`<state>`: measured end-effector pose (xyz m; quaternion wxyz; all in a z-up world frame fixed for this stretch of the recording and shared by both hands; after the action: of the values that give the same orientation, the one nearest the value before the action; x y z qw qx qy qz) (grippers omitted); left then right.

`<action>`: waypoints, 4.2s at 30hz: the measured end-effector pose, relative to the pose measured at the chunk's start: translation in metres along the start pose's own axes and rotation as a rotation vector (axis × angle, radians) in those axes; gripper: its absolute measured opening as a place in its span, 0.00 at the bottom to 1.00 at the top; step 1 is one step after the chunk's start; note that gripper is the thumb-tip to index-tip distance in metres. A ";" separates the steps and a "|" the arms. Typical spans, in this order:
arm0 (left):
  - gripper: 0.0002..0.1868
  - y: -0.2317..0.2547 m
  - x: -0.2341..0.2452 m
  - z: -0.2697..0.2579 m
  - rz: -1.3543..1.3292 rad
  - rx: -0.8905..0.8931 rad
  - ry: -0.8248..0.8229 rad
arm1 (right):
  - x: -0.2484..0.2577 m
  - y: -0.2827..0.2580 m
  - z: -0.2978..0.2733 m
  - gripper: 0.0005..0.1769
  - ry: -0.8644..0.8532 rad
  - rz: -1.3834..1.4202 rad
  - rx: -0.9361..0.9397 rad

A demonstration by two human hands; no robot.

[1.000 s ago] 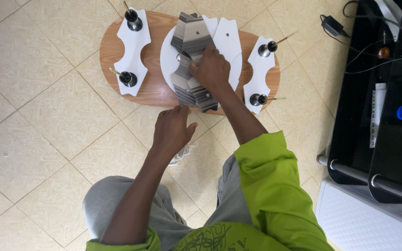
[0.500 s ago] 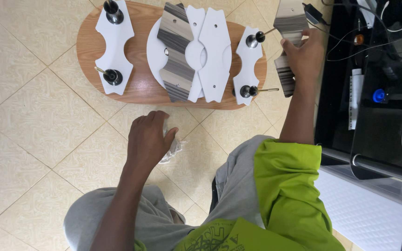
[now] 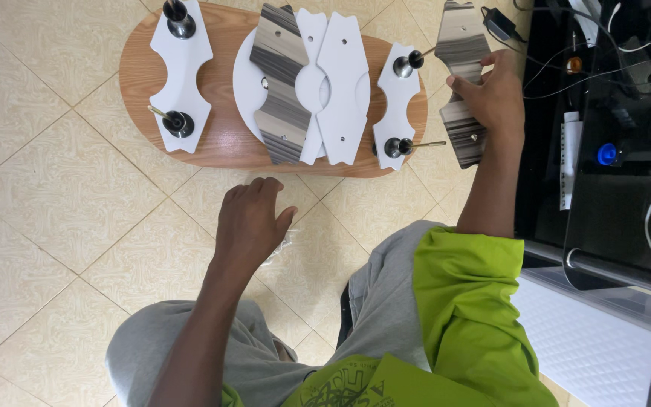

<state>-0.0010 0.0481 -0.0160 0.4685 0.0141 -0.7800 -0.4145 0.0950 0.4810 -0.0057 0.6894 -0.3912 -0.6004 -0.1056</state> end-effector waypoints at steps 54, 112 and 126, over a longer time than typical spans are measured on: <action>0.22 0.015 -0.015 0.004 0.084 -0.012 -0.071 | -0.052 0.068 0.008 0.49 -0.312 -0.151 0.156; 0.47 -0.118 0.024 0.079 -1.589 0.382 0.250 | -0.231 -0.313 0.017 0.17 -0.246 1.046 0.192; 0.49 -0.116 0.032 0.072 -1.626 0.391 0.282 | -0.258 -0.311 0.011 0.19 -0.393 1.080 0.112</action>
<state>-0.1150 0.0047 -0.0850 0.1067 0.7031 -0.5190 -0.4743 -0.1709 0.1962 -0.1126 0.5407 -0.6175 -0.4370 0.3679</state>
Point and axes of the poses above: each hand's wrist, its own z-axis towards the middle knuckle, its own x-axis out of the back of the hand, y = z × x, the point moved 3 cm from there along z, towards the middle knuckle, and after that the axes turned 11 degrees about x, right-handed, at the moved point
